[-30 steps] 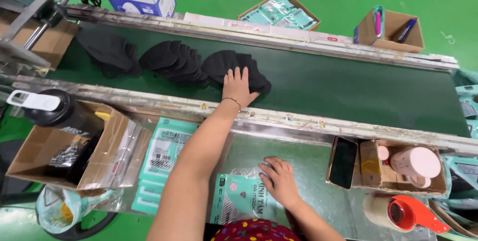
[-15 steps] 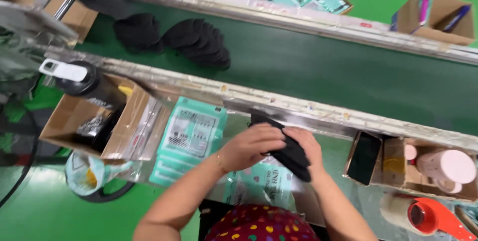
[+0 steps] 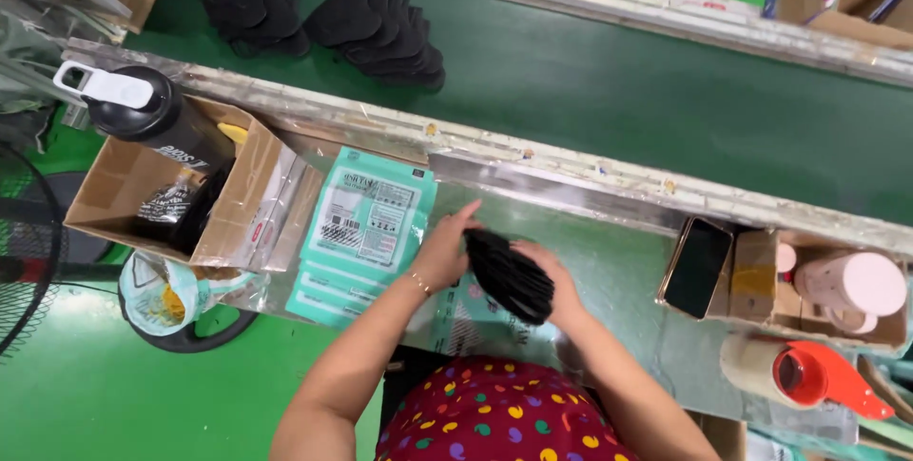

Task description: The person picks up black face masks one at a time from a stack on a conveyor belt, places each mask into a separate plastic sleeve, and then puts the packaged masks into a cardboard box.

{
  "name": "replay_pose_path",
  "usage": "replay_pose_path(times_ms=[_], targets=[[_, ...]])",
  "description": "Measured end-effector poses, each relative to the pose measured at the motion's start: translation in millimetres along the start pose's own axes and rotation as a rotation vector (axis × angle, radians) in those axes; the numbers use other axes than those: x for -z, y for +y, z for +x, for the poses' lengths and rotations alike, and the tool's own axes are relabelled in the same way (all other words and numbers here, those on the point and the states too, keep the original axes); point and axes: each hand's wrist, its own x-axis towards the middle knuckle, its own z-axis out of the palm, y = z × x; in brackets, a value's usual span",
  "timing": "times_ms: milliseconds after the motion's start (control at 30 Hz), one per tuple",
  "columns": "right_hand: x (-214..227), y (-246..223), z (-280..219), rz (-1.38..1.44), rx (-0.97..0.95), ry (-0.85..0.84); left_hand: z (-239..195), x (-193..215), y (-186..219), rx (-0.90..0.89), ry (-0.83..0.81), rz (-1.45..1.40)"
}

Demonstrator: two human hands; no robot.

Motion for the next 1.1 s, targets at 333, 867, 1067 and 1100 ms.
replay_pose_path(times_ms=[333,867,1067,1100], targets=[[6.3,38.2,-17.4,0.256,-0.216,-0.091,7.7,66.3,-41.8,-0.082,0.288,0.305],[21.7,1.0,-10.5,-0.218,-0.068,0.055,48.0,133.0,-85.9,0.6,0.108,0.509],[20.0,17.0,-23.0,-0.244,-0.202,0.054,44.7,131.6,-99.9,0.596,0.094,0.5],[19.6,19.6,-22.6,-0.272,-0.214,0.071,46.8,133.9,-100.7,0.58,0.111,0.491]])
